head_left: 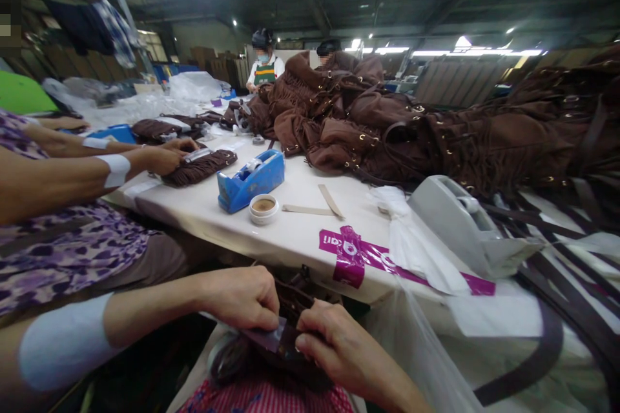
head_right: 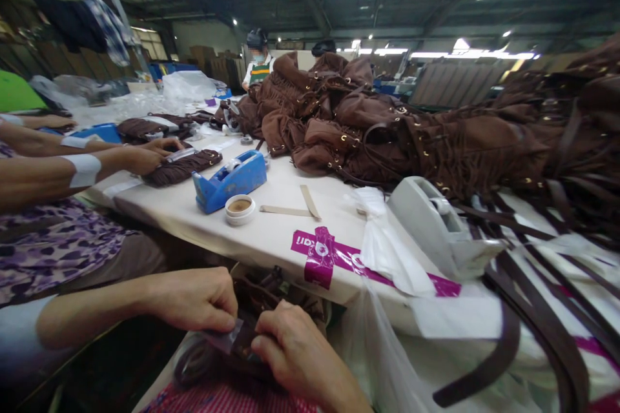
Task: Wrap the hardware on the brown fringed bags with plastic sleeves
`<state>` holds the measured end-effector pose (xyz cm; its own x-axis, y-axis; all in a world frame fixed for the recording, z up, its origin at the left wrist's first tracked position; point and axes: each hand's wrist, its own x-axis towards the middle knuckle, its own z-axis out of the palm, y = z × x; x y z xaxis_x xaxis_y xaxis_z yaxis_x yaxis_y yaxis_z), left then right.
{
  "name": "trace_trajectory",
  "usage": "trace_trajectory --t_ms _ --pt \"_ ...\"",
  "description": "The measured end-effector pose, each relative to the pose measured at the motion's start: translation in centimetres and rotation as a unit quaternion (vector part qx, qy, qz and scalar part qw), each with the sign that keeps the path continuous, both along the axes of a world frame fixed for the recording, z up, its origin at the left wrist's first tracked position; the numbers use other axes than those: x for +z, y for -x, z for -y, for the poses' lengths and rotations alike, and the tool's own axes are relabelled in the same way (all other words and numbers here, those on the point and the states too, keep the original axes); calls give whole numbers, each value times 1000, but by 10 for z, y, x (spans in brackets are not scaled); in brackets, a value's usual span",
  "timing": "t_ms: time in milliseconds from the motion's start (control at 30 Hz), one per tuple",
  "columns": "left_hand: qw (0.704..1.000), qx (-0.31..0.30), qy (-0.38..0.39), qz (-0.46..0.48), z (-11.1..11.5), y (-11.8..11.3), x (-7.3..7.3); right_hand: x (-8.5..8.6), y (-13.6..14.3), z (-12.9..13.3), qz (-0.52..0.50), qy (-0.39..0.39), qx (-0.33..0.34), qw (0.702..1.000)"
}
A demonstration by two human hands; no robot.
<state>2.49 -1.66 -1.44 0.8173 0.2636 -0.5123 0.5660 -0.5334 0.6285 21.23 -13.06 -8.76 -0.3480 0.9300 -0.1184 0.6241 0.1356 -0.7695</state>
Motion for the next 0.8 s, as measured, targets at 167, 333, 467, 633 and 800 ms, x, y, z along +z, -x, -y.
trace_trajectory --t_ms 167,333,467,633,800 --pt "999 13 2 42 3 2 -5 3 0 -1 -2 14 -5 1000" --pt "998 14 6 65 10 -1 -14 5 7 -2 -20 10 0 1000" --pt "996 1 -13 92 14 -3 -25 -5 4 -2 -59 -8 9 998" --pt "996 27 -7 82 8 8 -31 -23 -16 2 -42 -19 68 997" --pt "997 53 9 55 10 4 -26 -35 -19 -2 -87 -68 77 991"
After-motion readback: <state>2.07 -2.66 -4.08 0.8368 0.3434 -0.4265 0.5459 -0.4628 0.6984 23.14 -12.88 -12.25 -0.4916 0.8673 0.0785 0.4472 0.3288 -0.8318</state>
